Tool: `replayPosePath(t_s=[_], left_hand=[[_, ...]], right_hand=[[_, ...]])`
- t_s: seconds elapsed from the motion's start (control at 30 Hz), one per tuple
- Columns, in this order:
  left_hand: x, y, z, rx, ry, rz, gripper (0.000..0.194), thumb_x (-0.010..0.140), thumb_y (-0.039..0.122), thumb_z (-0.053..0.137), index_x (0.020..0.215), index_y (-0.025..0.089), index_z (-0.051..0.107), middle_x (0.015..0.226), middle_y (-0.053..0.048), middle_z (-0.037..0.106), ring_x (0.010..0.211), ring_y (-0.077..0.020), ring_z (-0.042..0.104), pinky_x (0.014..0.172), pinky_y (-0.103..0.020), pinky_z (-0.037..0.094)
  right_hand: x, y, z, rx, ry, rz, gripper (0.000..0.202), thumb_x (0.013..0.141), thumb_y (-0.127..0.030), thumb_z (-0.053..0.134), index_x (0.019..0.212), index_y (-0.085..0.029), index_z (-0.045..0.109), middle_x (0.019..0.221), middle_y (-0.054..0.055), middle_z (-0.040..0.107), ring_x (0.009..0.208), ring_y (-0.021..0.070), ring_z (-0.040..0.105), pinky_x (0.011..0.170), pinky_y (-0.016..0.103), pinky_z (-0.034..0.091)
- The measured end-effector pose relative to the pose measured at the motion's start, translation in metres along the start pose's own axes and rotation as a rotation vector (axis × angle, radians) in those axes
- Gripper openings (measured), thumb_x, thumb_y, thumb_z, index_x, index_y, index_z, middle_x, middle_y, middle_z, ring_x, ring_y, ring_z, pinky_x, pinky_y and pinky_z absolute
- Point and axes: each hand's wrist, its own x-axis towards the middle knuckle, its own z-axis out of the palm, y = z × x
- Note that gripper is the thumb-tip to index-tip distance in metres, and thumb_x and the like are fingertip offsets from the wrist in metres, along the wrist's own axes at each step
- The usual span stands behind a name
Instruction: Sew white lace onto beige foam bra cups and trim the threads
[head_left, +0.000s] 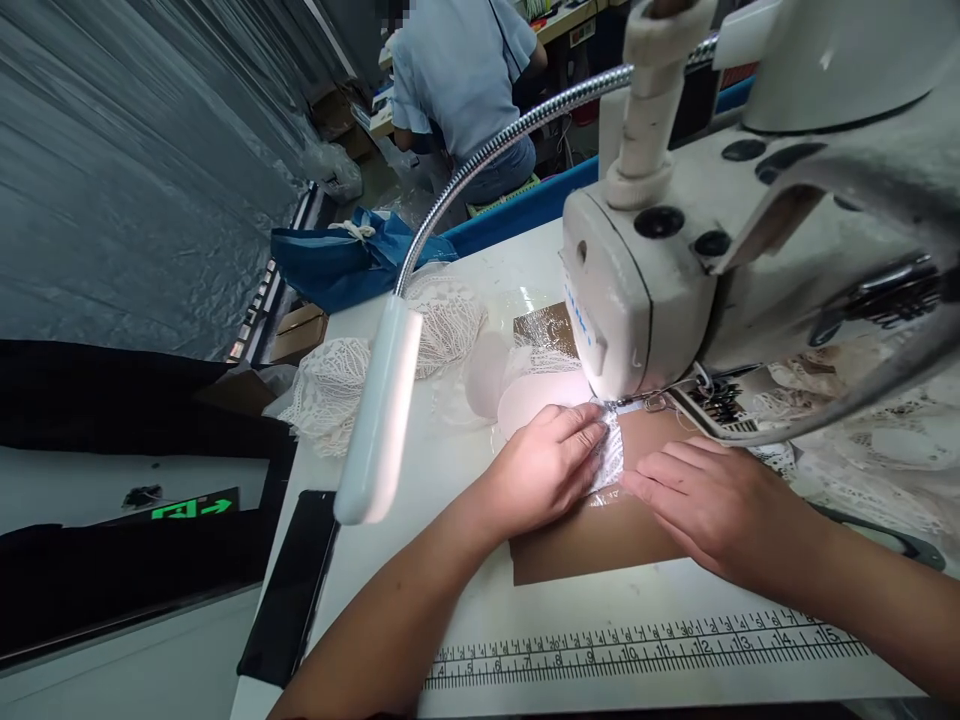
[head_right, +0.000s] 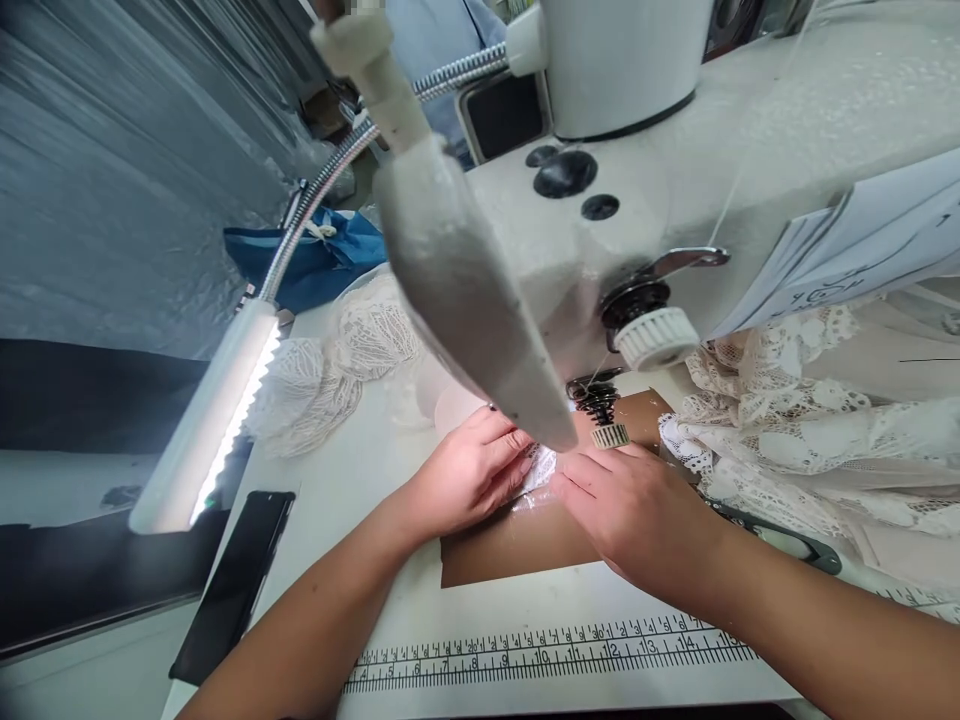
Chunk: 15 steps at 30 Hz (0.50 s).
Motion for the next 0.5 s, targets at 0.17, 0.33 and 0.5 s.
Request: replayPosePath(t_s=[0.17,0.33,0.5], left_hand=[[0.0026,0.0001,0.0047,0.101,-0.021,0.075,0.034,0.099,0.025,0.043,0.123,0.01,0.062,0.127,-0.017,0.063,0.107,-0.0251,0.059,0.095,-0.041,0.053],[0.0038,-0.0011,0.0054,0.169,-0.017,0.123,0.034,0.099,0.024,0.043,0.119,0.006,0.064,0.122,-0.02,0.065,0.098,-0.0245,0.061,0.09,-0.04,0.054],[0.0068,-0.0027,0.0074,0.194,0.006,0.115,0.034,0.098,0.026,0.044,0.113,0.004,0.066,0.12,-0.02,0.065,0.099,-0.0252,0.061,0.089,-0.038,0.054]], right_hand=[[-0.0013,0.0007,0.0006,0.011,-0.016,0.008,0.03,0.082,-0.003,0.045,0.094,-0.016,0.069,0.074,0.004,0.058,0.071,0.0193,0.044,0.068,0.034,0.031],[-0.0017,0.0018,0.0008,0.001,-0.056,0.008,0.029,0.082,-0.004,0.046,0.094,-0.017,0.069,0.076,0.004,0.057,0.071,0.0195,0.044,0.068,0.034,0.031],[0.0016,0.0036,0.0006,-0.073,-0.031,0.038,0.028,0.085,-0.005,0.045,0.092,-0.018,0.069,0.073,0.003,0.055,0.07,0.0186,0.045,0.066,0.033,0.03]])
